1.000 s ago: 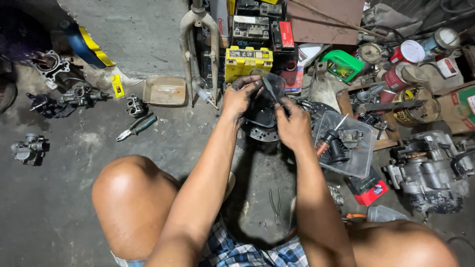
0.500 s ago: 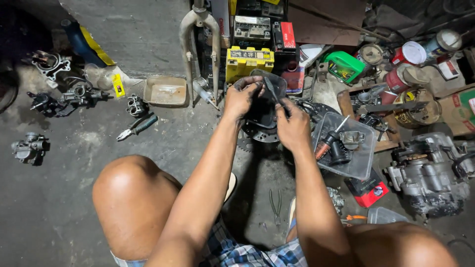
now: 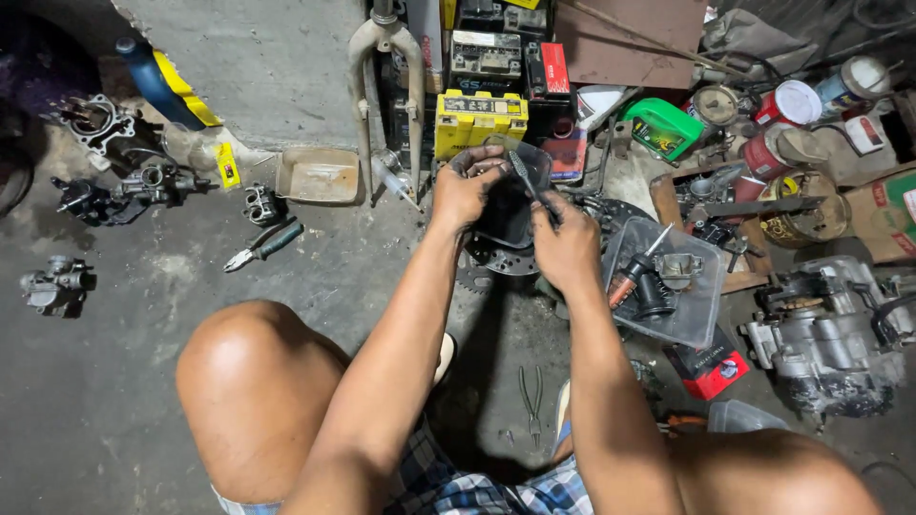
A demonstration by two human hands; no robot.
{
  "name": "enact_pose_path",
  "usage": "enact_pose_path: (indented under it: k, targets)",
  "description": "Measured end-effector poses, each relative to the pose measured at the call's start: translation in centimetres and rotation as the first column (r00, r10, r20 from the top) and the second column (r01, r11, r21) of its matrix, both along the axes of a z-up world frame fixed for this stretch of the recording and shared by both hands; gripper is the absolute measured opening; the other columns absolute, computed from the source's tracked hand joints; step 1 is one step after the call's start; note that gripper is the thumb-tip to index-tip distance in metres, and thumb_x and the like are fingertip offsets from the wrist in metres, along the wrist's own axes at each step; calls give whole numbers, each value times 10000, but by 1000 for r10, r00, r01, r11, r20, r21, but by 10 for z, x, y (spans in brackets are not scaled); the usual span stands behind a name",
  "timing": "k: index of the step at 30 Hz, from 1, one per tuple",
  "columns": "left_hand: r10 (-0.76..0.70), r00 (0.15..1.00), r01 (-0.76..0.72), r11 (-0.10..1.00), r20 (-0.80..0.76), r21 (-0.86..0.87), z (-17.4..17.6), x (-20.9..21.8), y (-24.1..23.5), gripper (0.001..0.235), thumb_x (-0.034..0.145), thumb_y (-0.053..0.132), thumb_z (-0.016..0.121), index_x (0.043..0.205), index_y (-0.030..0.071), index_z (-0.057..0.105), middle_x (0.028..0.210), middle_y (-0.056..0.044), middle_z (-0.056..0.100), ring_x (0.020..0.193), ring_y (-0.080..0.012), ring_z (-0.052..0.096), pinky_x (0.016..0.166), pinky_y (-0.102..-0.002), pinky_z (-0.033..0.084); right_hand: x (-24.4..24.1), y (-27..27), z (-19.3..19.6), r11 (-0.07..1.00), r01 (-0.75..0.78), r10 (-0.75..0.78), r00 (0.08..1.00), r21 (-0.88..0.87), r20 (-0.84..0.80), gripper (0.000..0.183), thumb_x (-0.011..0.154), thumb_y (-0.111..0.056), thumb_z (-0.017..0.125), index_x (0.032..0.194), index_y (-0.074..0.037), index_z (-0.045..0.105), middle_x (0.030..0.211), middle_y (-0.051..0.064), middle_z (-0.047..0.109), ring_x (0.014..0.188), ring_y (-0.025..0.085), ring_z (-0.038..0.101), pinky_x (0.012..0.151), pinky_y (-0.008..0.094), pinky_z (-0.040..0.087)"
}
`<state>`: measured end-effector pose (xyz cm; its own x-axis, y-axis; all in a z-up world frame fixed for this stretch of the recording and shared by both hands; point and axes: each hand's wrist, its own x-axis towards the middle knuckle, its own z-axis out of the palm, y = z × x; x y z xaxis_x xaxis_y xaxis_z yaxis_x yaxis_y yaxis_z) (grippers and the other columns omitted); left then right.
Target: Disassembling a carburetor body using a screwdriver and manual manipulation to inspect internal parts.
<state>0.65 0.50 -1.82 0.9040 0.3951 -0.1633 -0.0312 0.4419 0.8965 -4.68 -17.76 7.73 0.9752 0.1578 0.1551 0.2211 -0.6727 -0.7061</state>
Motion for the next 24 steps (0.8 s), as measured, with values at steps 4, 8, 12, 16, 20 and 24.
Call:
enact_pose_path:
  k: [4, 8, 12, 16, 20, 24]
  targets:
    - [0, 1000, 0, 1000, -11, 7, 4, 1, -1, 399, 767, 11, 863, 1149, 42, 751, 907, -111, 785, 780, -160, 745, 695, -303, 682, 5, -3, -12, 999, 24, -22, 994, -23, 108, 251, 978, -235, 665, 1123, -74, 792, 797, 215, 744, 855, 426, 733, 732, 518, 577]
    - [4, 1000, -4, 1000, -9, -3, 10, 0, -2, 386, 777, 11, 856, 1147, 22, 747, 918, -117, 781, 796, -153, 729, 707, -302, 676, -3, 2, 3, 999, 9, -11, 999, 39, 49, 250, 974, -231, 652, 1128, -82, 782, 777, 177, 753, 870, 407, 741, 739, 531, 575]
    - [0, 1000, 0, 1000, -26, 5, 8, 1, -4, 372, 780, 27, 866, 1133, 25, 748, 916, -106, 788, 794, -141, 730, 701, -289, 676, -4, 4, 5, 998, 23, -26, 998, 66, 58, 230, 991, -221, 625, 1117, -98, 773, 750, 139, 752, 852, 384, 747, 739, 543, 577]
    - [-47, 999, 46, 998, -9, -34, 18, -4, -3, 421, 748, 10, 889, 1141, 33, 741, 918, -122, 785, 783, -172, 745, 696, -327, 688, -2, 13, 18, 978, 97, -90, 995, 185, -44, 191, 995, -257, 660, 1108, -170, 787, 843, 117, 775, 939, 334, 750, 796, 495, 569]
    - [-190, 982, 190, 982, 5, -12, 29, -12, -11, 430, 722, -8, 892, 1124, 22, 741, 933, -128, 786, 818, -177, 747, 697, -339, 692, 17, 5, 3, 953, 133, -105, 988, 272, -115, 195, 938, -278, 764, 1106, -181, 792, 951, 115, 786, 994, 285, 748, 863, 440, 573]
    - [-302, 952, 303, 953, 46, -13, 25, -12, -21, 431, 704, -33, 893, 1107, 1, 743, 932, -136, 782, 831, -178, 742, 723, -342, 693, 26, -4, -2, 930, 179, -136, 979, 321, -151, 161, 892, -249, 803, 1045, -201, 805, 918, 68, 787, 954, 205, 746, 834, 387, 585]
